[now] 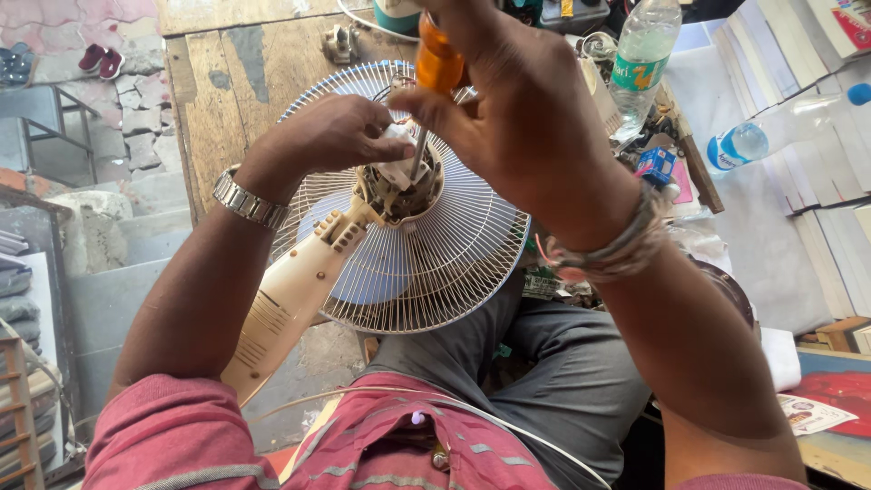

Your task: The person repairs a pedestal fan by adjusting internal components with a screwdriver, testing the fan by plugging in the cord, and manipulating the fan head and wiring. The person uses both hands to hold the fan and tools while seated on the floor.

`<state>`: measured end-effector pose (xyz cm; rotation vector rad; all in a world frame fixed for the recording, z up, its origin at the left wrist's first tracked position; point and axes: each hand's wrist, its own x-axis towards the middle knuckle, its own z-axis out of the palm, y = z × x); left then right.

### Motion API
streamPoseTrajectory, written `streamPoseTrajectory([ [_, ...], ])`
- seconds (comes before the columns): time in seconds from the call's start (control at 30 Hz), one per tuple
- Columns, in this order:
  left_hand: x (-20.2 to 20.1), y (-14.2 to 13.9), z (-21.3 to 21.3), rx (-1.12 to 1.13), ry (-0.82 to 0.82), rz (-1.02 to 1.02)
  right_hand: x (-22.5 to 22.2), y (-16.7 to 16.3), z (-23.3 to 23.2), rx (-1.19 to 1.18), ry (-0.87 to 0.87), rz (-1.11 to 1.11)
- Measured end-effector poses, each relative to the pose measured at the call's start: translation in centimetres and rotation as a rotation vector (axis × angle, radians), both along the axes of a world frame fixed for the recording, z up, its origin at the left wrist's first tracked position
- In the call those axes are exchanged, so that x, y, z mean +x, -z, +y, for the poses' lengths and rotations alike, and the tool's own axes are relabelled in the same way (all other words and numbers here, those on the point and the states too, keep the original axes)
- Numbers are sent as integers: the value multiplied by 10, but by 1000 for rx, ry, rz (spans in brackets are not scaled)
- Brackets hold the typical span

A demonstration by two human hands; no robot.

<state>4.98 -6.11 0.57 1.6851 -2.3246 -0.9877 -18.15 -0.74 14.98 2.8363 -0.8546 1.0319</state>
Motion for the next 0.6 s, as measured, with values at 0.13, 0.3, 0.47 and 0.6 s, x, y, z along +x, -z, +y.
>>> streamPoseTrajectory([
  [0.13, 0, -1, 1, -38, 4, 88, -5, -2, 1, -67, 14, 62],
  [0.3, 0, -2, 3, -42, -15, -46, -7, -1, -2, 55, -175, -38],
  [0.47, 1, -2, 3, -41, 2, 83, -5, -2, -1, -86, -89, 18],
  [0.6, 1, -1, 3, -50, -27, -3, -5, -6, 0, 24, -191, -49],
])
